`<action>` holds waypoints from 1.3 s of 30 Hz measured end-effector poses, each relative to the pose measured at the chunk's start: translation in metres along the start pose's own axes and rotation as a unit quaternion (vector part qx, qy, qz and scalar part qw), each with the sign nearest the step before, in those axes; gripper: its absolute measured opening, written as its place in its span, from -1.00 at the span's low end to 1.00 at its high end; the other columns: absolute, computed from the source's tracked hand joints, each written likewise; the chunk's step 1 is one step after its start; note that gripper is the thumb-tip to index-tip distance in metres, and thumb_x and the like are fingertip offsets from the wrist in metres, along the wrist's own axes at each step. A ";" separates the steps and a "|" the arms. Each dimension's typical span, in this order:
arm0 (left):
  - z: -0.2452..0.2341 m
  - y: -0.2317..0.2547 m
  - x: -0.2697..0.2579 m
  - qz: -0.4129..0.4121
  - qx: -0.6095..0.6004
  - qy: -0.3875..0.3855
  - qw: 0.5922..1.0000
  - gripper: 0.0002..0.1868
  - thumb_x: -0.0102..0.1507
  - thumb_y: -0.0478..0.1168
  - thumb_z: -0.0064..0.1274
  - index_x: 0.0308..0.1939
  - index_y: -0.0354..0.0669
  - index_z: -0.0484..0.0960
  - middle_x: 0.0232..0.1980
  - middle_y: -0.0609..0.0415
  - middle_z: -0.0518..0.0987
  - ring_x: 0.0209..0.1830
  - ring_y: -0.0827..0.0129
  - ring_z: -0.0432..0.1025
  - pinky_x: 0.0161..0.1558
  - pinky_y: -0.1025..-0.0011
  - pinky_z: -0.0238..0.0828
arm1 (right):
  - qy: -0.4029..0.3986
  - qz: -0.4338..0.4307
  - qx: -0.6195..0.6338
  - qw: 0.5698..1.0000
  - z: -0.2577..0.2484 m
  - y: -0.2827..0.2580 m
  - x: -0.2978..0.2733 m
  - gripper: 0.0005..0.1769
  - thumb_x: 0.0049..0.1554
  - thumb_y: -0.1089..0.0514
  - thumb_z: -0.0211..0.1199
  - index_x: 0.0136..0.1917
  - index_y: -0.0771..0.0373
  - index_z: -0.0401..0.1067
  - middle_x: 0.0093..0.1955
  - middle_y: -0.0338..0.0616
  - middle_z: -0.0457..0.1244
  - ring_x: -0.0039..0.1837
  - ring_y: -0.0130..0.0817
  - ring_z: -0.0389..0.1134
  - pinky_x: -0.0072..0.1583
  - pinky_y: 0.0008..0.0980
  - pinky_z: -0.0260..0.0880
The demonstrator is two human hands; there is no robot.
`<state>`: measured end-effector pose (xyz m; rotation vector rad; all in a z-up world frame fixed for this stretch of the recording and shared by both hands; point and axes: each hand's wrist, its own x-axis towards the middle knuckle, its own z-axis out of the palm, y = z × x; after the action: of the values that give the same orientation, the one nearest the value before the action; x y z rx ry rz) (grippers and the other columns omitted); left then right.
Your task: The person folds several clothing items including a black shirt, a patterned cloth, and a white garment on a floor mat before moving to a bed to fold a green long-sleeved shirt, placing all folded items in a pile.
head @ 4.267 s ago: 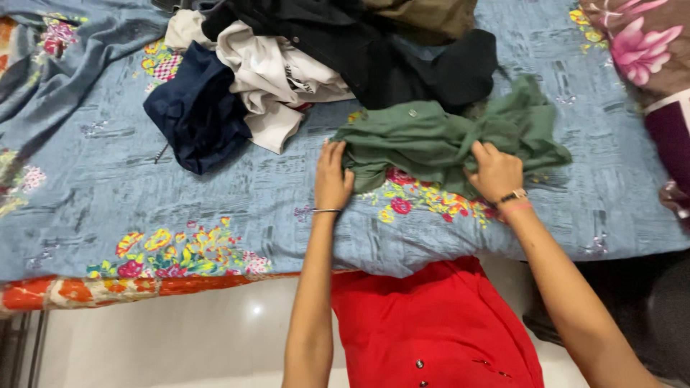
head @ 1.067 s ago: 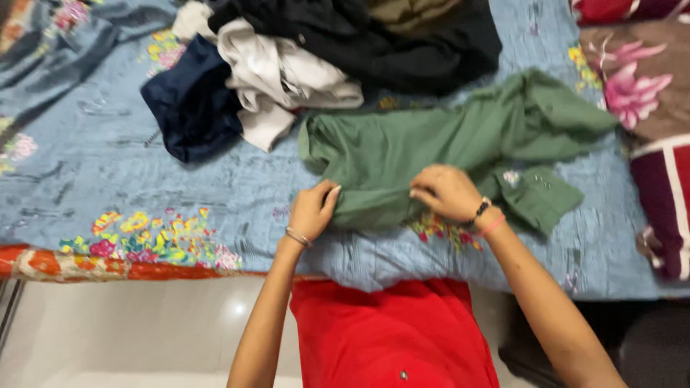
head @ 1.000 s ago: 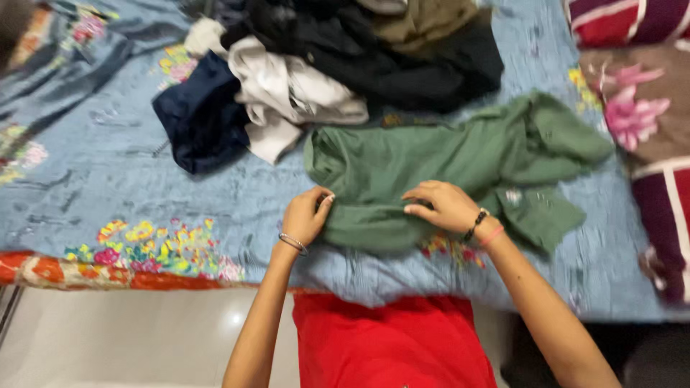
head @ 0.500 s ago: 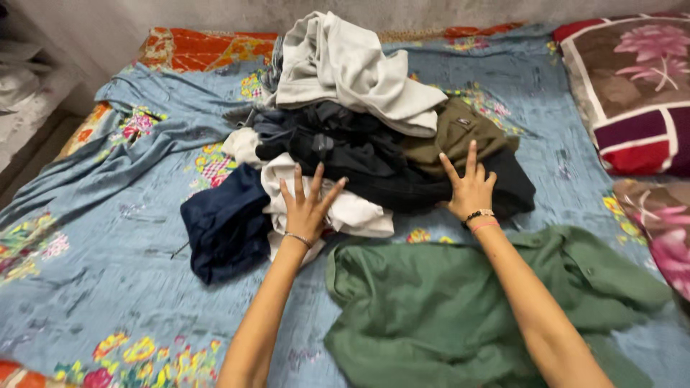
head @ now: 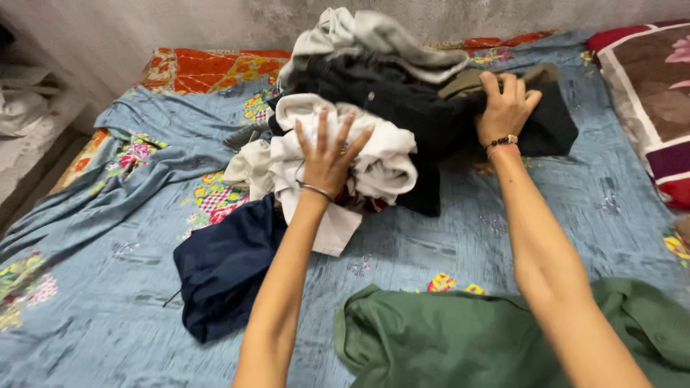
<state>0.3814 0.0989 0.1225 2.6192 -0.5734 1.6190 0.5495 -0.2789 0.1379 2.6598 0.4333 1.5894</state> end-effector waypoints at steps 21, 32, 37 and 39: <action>-0.051 0.174 -0.097 -0.207 -0.124 -0.371 0.897 -0.29 0.12 -0.05 0.12 0.39 0.09 0.41 0.69 0.02 -0.06 0.69 0.08 -0.24 0.42 -0.49 -0.56 | -0.612 0.053 0.057 0.787 -0.127 0.019 -0.203 0.20 -0.01 -0.62 0.10 0.68 -0.11 -0.22 0.77 -0.06 -0.48 0.73 -0.09 -0.42 0.54 0.32 -0.30; -0.229 0.204 -0.131 -0.007 -0.276 -0.512 0.813 0.23 -0.20 0.39 0.34 0.53 0.34 0.23 0.65 0.04 0.01 0.59 -0.11 -0.22 0.34 -0.49 -0.56 | -0.697 0.027 0.147 0.702 -0.253 0.066 -0.233 0.25 -0.14 -0.70 0.14 0.66 -0.19 -0.04 0.73 -0.02 -0.22 0.70 -0.02 -0.16 0.62 -0.07 -0.13; -0.221 0.203 -0.179 -0.034 -0.303 -0.404 0.862 -0.05 0.05 0.21 0.30 0.49 0.32 0.25 0.59 0.05 0.14 0.59 0.04 0.01 0.48 -0.27 -0.27 | -0.656 -0.020 0.227 0.720 -0.324 0.091 -0.280 0.51 -0.29 -0.56 0.46 0.66 -0.20 -0.35 0.71 -0.02 -0.32 0.71 -0.05 -0.34 0.58 0.06 -0.27; -0.208 0.209 -0.194 -0.023 -0.262 -0.393 0.881 -0.15 0.14 0.14 0.25 0.49 0.33 0.28 0.58 0.10 0.19 0.58 0.11 0.08 0.48 -0.24 -0.20 | -0.679 0.015 0.172 0.714 -0.358 0.084 -0.293 0.59 -0.35 -0.48 0.54 0.65 -0.33 -0.45 0.74 -0.09 -0.44 0.73 -0.09 -0.45 0.56 0.15 -0.34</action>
<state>0.0600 0.0035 0.0135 2.6883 -0.7980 0.2249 0.1280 -0.4767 0.0713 3.1094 0.5506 -0.7754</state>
